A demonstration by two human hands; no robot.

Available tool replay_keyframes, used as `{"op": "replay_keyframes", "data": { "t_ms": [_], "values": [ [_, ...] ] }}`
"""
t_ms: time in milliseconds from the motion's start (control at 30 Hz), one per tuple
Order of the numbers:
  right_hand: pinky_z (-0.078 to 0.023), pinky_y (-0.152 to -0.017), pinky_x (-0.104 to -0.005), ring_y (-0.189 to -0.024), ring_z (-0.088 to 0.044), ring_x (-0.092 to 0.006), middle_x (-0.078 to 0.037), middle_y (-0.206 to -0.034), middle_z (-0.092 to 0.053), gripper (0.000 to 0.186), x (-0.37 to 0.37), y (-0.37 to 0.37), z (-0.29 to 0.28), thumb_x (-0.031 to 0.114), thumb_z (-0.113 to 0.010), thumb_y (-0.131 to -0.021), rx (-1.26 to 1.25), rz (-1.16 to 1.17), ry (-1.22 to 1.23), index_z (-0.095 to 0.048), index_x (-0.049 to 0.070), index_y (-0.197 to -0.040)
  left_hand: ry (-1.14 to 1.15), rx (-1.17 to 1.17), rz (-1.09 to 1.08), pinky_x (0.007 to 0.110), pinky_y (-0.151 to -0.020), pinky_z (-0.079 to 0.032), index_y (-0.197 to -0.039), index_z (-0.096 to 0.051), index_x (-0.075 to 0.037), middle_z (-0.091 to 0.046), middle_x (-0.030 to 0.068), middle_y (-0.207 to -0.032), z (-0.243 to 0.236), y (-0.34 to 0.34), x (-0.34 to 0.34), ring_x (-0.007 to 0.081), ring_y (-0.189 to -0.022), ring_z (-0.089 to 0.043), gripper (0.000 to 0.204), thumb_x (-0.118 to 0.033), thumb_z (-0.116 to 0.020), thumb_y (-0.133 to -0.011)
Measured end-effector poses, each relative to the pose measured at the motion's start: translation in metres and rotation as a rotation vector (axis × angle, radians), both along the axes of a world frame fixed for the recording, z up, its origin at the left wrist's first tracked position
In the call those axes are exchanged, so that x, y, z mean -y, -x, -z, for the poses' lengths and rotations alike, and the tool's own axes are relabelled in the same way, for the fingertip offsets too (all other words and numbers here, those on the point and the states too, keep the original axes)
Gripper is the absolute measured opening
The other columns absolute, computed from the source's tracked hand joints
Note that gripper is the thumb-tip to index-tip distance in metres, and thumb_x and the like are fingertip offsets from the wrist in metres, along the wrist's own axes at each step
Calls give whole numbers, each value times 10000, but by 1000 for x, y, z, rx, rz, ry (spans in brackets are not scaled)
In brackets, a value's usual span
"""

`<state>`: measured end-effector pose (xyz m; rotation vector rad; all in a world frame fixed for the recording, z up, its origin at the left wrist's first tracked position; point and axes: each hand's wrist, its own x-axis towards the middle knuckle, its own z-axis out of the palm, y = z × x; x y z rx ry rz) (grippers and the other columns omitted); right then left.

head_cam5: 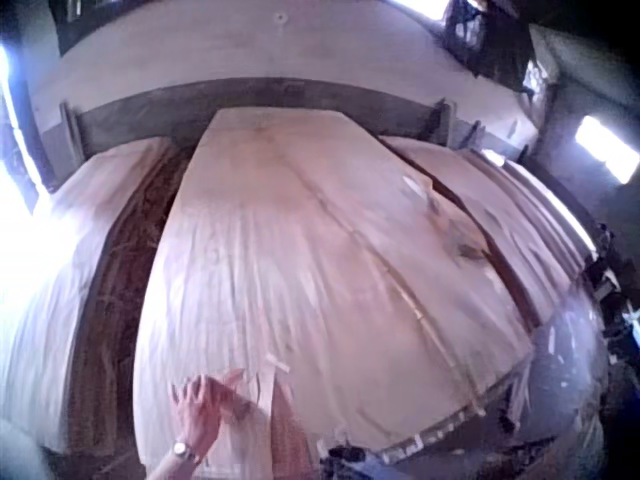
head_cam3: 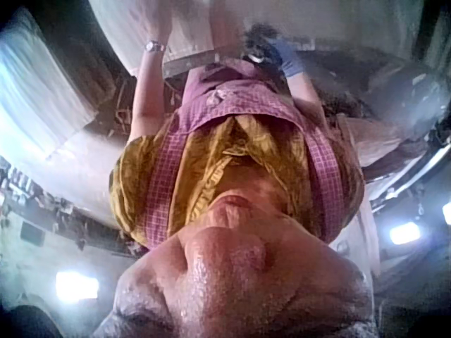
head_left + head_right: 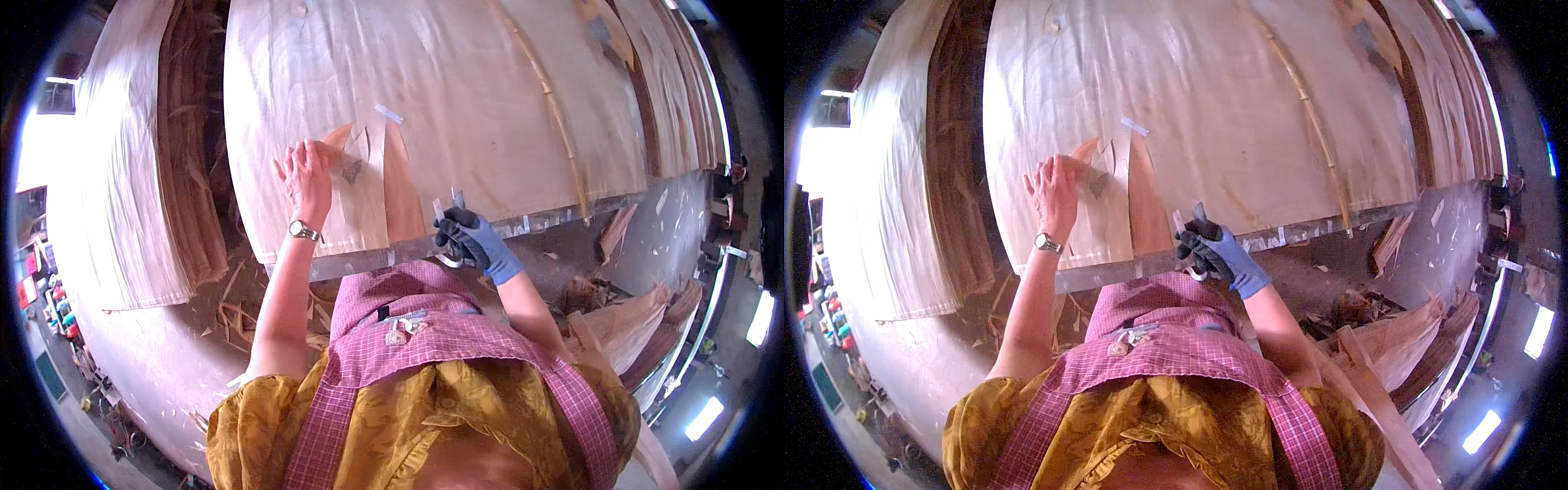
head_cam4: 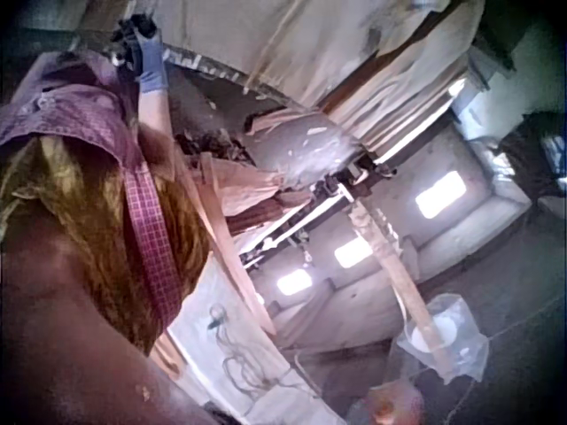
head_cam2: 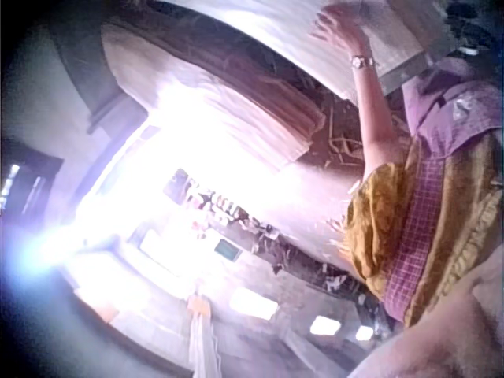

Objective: The person repairs wood veneer sheets by cutting and applying adhesive tape patches with a blade. The person then lays down, trims, and flips sheets of wood veneer over a stack using a long stick.

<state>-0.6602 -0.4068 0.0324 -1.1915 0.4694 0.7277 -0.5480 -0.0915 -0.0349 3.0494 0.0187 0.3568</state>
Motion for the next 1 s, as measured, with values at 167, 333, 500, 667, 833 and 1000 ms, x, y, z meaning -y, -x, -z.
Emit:
{"op": "replay_keyframes", "data": {
  "t_ms": [167,333,500,667,833,1000],
  "values": [
    [-408,-488,-211,-562,-527,-45,-39,-826,-682,229,-20,-5,7,237,-674,-923,-3,-66,-58,-652,61,-1067,174,-177,-52,488,-1101,-271,-1286,-572,-139,-605,77,-1123,-25,-1,10,260,-1179,-513,389,-243,-590,-911],
    [-386,-480,-195,-551,-498,-30,-21,-846,-692,231,-41,-11,3,268,-691,-908,7,-86,-47,-656,83,-1042,193,-251,-37,437,-983,-385,-1206,-650,-174,-649,58,-1021,-45,-6,10,234,-1084,-584,324,-253,-633,-893],
    [-389,-480,-194,-547,-493,-25,-16,-886,-703,205,-69,-21,9,248,-691,-910,29,85,-68,-653,96,-1042,1711,-579,-226,345,-727,-549,-1210,-639,-94,-680,47,-901,-32,14,11,176,-849,-678,312,-268,-621,-950],
    [-383,-447,-186,-524,-513,-34,38,-770,-637,120,-109,-31,8,130,-707,-887,118,241,-106,-637,89,-975,2197,-738,-335,363,-869,-557,-1247,-598,-63,-658,25,-917,-24,33,28,167,-885,-649,346,-256,-603,-961],
    [-397,-441,-190,-528,-519,-43,43,-734,-583,208,-115,-27,16,143,-734,-862,38,182,-189,-574,116,-991,2477,-651,-230,356,-836,-569,-1169,-616,-87,-657,22,-911,-19,43,36,184,-908,-666,273,-265,-604,-962],
    [-379,-431,-188,-535,-525,-36,62,-721,-565,195,-123,-30,11,162,-749,-848,-2,144,-213,-590,124,-957,2407,-644,-317,359,-859,-542,-1302,-553,-92,-619,-3,-945,-18,47,36,176,-934,-622,412,-307,-607,-955]
  ]
}}
